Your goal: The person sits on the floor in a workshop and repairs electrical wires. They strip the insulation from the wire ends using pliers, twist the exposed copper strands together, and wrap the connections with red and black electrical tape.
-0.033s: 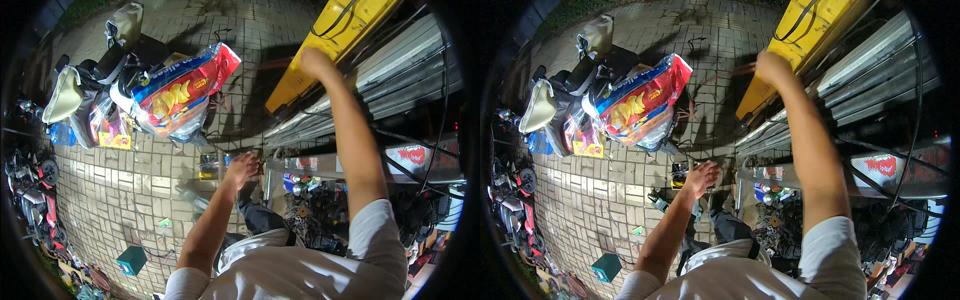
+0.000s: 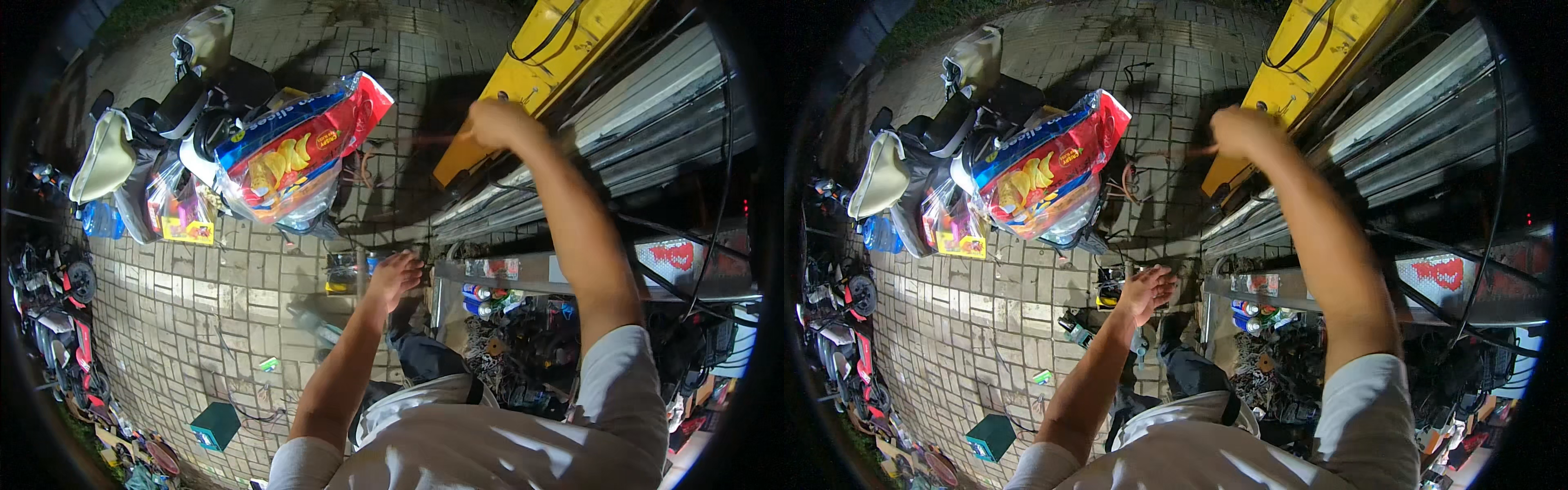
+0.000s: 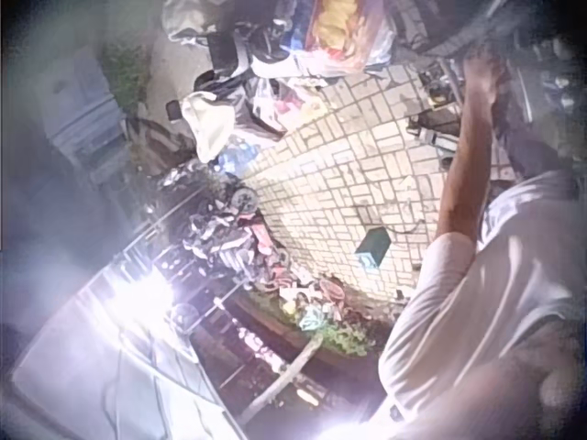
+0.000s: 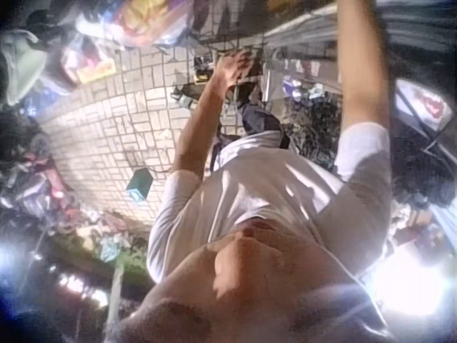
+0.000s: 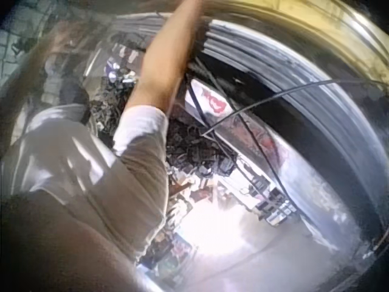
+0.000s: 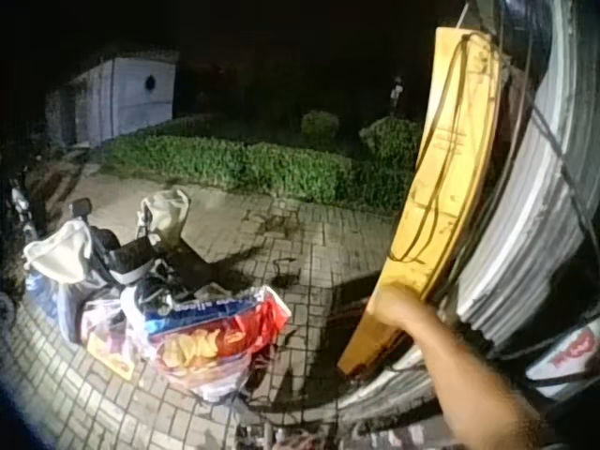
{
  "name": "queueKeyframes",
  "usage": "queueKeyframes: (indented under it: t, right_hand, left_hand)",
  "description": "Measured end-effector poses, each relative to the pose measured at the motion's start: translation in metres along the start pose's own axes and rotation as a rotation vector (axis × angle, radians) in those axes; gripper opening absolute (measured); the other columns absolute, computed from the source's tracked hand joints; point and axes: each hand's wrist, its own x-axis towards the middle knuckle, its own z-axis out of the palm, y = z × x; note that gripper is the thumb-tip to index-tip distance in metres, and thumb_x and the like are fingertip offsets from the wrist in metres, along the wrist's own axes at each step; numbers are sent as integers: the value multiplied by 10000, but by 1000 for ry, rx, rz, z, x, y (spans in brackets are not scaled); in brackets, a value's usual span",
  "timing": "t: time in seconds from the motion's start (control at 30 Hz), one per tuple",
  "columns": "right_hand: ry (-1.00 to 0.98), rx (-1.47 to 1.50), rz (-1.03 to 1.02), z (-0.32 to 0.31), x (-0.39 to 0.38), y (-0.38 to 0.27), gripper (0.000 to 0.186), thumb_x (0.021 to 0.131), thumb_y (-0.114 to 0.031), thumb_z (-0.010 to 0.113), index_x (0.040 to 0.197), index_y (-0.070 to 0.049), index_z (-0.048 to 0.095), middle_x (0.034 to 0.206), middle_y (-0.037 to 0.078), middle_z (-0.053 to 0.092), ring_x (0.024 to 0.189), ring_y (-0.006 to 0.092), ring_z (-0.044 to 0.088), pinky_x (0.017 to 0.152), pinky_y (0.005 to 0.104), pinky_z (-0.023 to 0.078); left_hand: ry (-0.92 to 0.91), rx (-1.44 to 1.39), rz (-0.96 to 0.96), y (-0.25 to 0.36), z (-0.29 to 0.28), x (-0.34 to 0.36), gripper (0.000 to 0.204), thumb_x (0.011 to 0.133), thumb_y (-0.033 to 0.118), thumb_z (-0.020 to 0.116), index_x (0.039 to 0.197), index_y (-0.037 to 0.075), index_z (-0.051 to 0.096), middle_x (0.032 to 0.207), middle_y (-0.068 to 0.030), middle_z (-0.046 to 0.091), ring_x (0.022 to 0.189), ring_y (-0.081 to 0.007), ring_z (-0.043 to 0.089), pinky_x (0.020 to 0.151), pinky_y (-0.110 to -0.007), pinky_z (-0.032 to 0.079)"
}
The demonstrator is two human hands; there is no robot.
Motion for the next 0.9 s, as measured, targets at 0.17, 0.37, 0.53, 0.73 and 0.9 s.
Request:
queueKeyframes:
  t: [0.17,0.37,0.53,0.73,0.9]
  right_hand:
    - [742,249,-92,34,28,87,226,894,-140,504,826,-1,669,621,165,607,606,271,596,633,414,497]
    - [14,322,91,-20,6,32,227,861,-209,612,891,6,678,757,135,630,683,289,585,637,400,463]
    - [262,503,-117,-19,-28,62,238,852,-228,632,959,-21,680,860,99,670,793,217,616,715,347,474]
    - [635,702,1,-8,-43,82,233,900,-213,602,1005,-8,630,878,73,625,859,196,600,784,321,463]
    - [1223,957,150,63,-42,6,345,878,-248,630,1116,-3,576,1074,153,593,1018,299,581,886,375,453]
  left_hand:
    - [-13,48,-66,-15,4,-1,279,927,313,566,1052,66,597,939,-60,640,791,-169,588,715,-326,476]
    - [298,57,145,-3,-14,19,488,878,180,648,1287,41,422,1110,-144,574,905,-226,584,832,-387,500]
    - [416,986,1258,89,25,31,884,744,264,771,1423,31,256,1358,-245,385,1224,-399,402,1028,-438,333]
    - [-295,1017,713,159,82,32,286,948,250,541,1058,-14,554,887,-102,639,919,-190,607,843,-321,468]
    - [-357,672,628,199,116,-56,276,978,255,494,986,-3,589,713,-48,604,594,-129,604,554,-242,502]
